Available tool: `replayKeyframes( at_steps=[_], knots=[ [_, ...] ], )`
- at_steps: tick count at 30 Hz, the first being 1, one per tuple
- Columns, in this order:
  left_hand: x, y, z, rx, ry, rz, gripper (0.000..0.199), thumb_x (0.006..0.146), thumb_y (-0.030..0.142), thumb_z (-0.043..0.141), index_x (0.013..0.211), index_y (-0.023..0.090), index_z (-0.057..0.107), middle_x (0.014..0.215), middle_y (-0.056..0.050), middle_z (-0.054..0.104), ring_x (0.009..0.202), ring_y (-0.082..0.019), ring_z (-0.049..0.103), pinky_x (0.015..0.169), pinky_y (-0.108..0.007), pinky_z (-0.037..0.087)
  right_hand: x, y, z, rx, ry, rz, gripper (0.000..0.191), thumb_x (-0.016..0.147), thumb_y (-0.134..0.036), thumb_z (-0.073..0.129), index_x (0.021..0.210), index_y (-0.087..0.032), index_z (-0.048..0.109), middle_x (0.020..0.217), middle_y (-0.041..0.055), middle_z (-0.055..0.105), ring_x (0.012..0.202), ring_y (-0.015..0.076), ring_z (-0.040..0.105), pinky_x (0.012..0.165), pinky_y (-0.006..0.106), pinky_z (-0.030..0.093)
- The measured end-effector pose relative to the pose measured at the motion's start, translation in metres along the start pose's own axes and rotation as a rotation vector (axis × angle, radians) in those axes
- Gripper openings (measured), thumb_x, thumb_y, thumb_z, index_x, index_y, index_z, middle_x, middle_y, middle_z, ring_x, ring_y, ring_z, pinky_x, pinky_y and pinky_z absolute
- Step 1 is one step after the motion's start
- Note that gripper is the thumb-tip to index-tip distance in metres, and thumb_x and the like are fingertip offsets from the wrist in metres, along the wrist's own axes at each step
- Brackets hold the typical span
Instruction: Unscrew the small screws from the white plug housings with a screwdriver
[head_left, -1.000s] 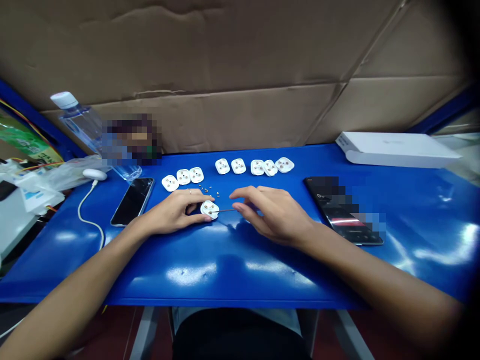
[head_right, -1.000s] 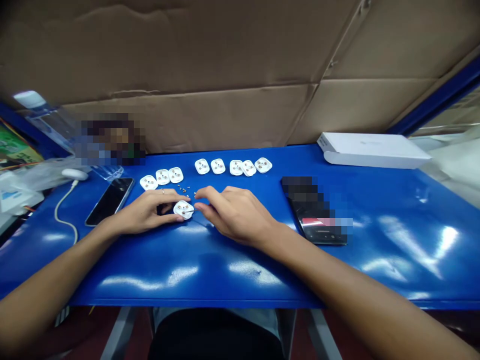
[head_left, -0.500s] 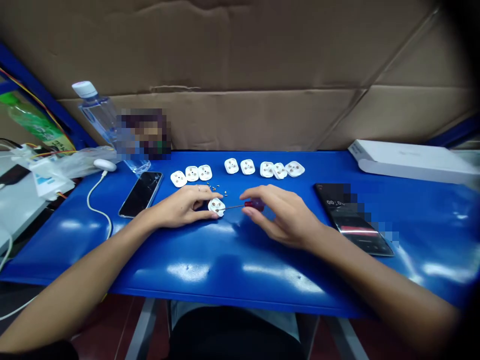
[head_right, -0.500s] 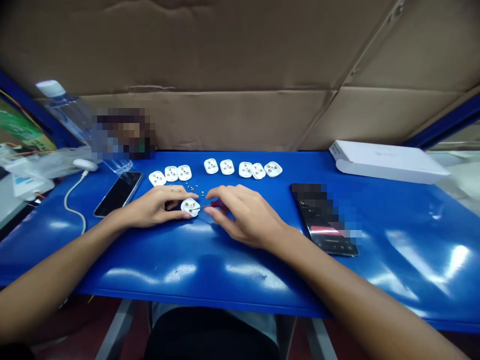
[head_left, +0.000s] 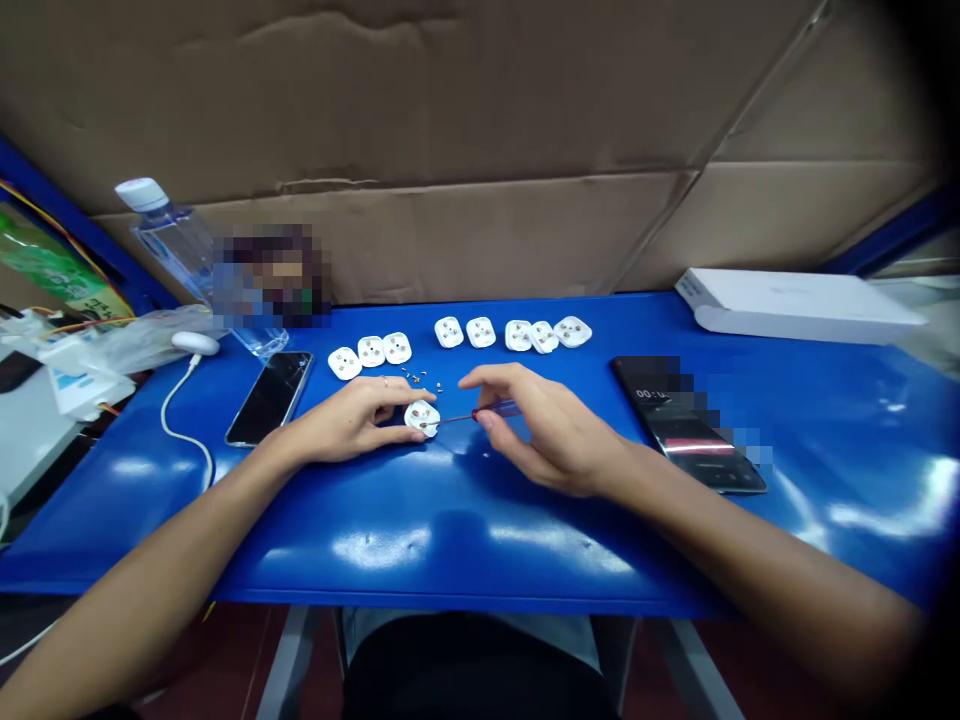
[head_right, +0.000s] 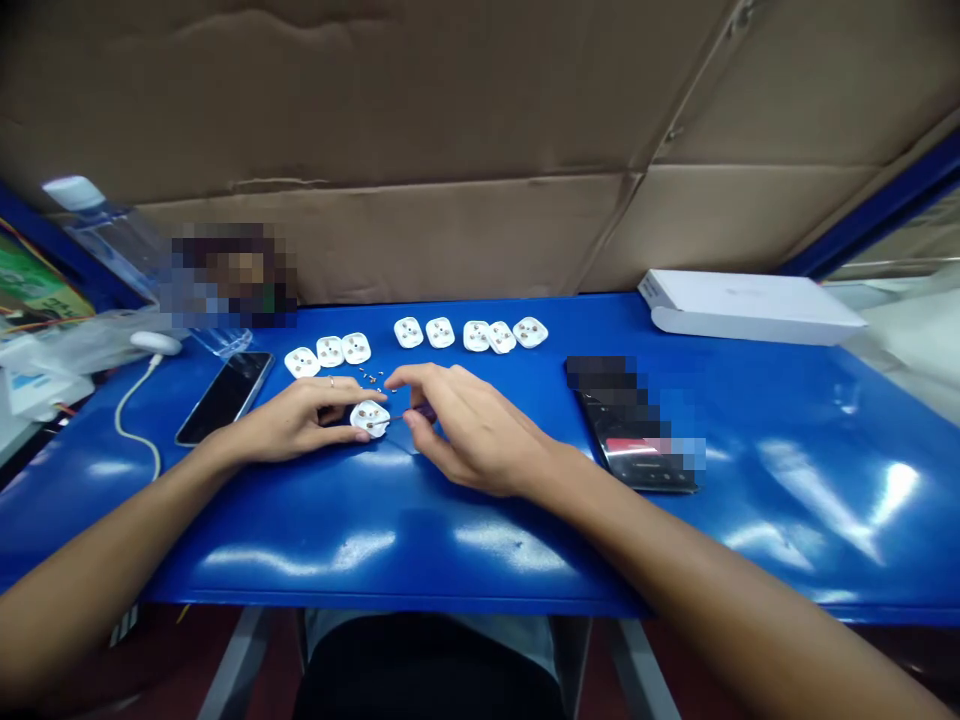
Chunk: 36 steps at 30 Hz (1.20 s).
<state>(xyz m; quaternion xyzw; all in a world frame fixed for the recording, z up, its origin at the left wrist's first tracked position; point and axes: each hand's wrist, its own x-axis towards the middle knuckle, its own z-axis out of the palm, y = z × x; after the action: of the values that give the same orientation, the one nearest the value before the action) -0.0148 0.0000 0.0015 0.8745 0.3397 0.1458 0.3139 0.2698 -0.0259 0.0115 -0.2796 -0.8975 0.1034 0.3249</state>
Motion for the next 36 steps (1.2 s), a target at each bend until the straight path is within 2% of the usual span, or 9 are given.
replayKeyframes(
  at_steps=[3,6,11,17,23,26,33,36],
  knots=[
    [-0.0002,0.0004,-0.0002,-0.002,0.000,-0.016,0.051,0.101,0.050,0.067,0.143,0.021,0.065,0.110,-0.007,0.072,0.084,-0.018,0.064,0.079,-0.029,0.049,0.0010,-0.0010,-0.0014,-0.086,-0.037,-0.018,0.024,0.107,-0.024,0.048,0.125,-0.017,0.060,0.100,0.0097,0.076,0.085,0.0241,0.070,0.076,0.038,0.054],
    [0.0000,0.0007,0.0000,-0.002,-0.001,-0.027,0.051,0.101,0.051,0.067,0.142,0.021,0.066,0.106,-0.006,0.072,0.079,-0.016,0.061,0.077,-0.029,0.048,0.0008,-0.0007,-0.0001,-0.110,-0.040,0.013,0.025,0.110,-0.029,0.044,0.119,-0.018,0.065,0.096,0.0082,0.076,0.082,0.0230,0.068,0.074,0.036,0.051],
    [0.0002,-0.0005,0.0000,0.003,-0.008,-0.013,0.050,0.100,0.052,0.067,0.140,0.023,0.067,0.102,-0.005,0.071,0.078,-0.016,0.061,0.078,-0.029,0.048,0.0026,-0.0015,-0.0014,-0.035,-0.078,0.032,0.024,0.109,-0.024,0.045,0.125,-0.020,0.062,0.100,0.0068,0.075,0.085,0.0220,0.067,0.075,0.035,0.050],
    [0.0006,0.0002,-0.0004,-0.002,-0.006,-0.036,0.050,0.100,0.051,0.067,0.139,0.020,0.068,0.105,-0.005,0.072,0.084,-0.018,0.063,0.078,-0.029,0.048,0.0045,-0.0012,-0.0052,-0.022,-0.087,-0.072,0.024,0.107,-0.020,0.045,0.127,-0.018,0.058,0.104,0.0108,0.072,0.091,0.0237,0.064,0.076,0.037,0.051],
    [0.0008,0.0002,0.0015,0.001,0.007,-0.023,0.050,0.099,0.050,0.069,0.140,0.021,0.067,0.107,-0.005,0.073,0.080,-0.016,0.062,0.077,-0.028,0.048,0.0013,0.0004,-0.0023,-0.093,-0.098,0.132,0.023,0.109,-0.033,0.047,0.117,-0.021,0.064,0.096,0.0065,0.077,0.083,0.0229,0.068,0.074,0.035,0.049],
    [0.0012,0.0001,0.0021,-0.011,-0.006,-0.002,0.048,0.099,0.050,0.069,0.137,0.022,0.069,0.108,-0.005,0.073,0.085,-0.018,0.066,0.079,-0.029,0.048,0.0017,-0.0010,-0.0015,-0.066,-0.100,0.160,0.023,0.109,-0.031,0.046,0.115,-0.021,0.066,0.090,0.0042,0.077,0.077,0.0207,0.069,0.070,0.032,0.047],
    [0.0021,0.0023,0.0013,-0.014,-0.020,0.018,0.045,0.101,0.049,0.067,0.137,0.023,0.069,0.112,-0.007,0.074,0.096,-0.022,0.069,0.087,-0.031,0.050,0.0044,-0.0020,-0.0068,-0.002,-0.097,-0.031,0.024,0.107,-0.022,0.045,0.124,-0.021,0.062,0.098,0.0063,0.073,0.086,0.0215,0.066,0.075,0.035,0.049],
    [0.0022,0.0014,0.0018,-0.004,-0.020,0.015,0.046,0.100,0.050,0.067,0.138,0.022,0.068,0.114,-0.008,0.074,0.098,-0.022,0.069,0.090,-0.033,0.050,0.0051,-0.0014,-0.0094,-0.028,-0.101,-0.065,0.023,0.107,-0.022,0.044,0.124,-0.020,0.061,0.101,0.0088,0.072,0.089,0.0226,0.064,0.076,0.036,0.049]
  ],
)
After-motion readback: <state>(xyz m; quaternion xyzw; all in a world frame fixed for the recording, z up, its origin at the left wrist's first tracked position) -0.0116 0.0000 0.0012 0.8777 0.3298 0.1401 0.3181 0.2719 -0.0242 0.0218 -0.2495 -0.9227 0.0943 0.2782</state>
